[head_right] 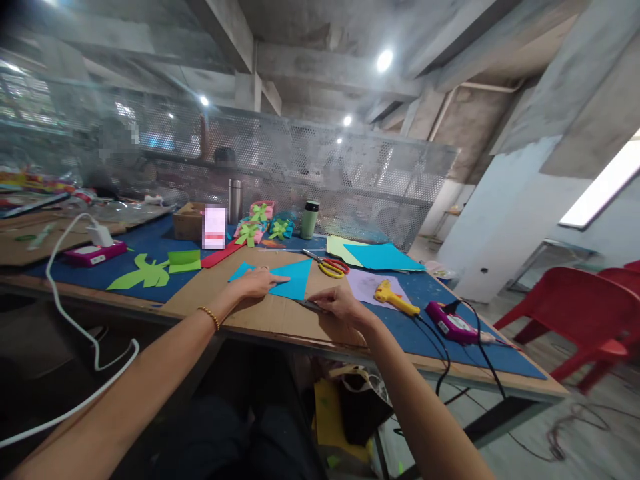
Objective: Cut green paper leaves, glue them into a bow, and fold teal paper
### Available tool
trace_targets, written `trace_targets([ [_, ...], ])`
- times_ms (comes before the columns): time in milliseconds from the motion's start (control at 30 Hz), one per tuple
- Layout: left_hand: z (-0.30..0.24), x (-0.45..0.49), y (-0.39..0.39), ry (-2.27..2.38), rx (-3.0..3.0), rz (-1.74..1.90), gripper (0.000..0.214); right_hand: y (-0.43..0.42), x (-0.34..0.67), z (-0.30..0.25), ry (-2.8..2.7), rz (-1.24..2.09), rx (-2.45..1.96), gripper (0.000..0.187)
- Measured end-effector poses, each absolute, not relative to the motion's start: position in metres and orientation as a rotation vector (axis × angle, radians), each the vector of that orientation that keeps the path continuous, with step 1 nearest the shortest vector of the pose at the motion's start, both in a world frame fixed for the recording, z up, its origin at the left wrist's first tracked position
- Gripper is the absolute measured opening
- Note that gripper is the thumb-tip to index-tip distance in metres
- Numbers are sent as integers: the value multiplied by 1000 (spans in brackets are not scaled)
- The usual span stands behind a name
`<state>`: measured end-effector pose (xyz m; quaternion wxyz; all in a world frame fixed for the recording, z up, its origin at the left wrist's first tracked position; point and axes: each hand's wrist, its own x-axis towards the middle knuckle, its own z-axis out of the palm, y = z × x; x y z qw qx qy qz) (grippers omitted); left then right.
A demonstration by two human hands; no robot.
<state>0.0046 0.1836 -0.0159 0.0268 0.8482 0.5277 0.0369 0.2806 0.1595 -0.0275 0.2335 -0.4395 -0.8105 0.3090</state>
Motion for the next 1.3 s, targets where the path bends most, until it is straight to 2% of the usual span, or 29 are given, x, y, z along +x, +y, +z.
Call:
trace_targets([
  [467, -9, 6, 177, 1630, 2601, 87, 50, 166, 272, -32, -2228, 747, -1220, 35],
  [1300, -4, 5, 174, 1623, 2618, 52, 49, 160, 263, -31, -2269, 665, -1249, 36],
])
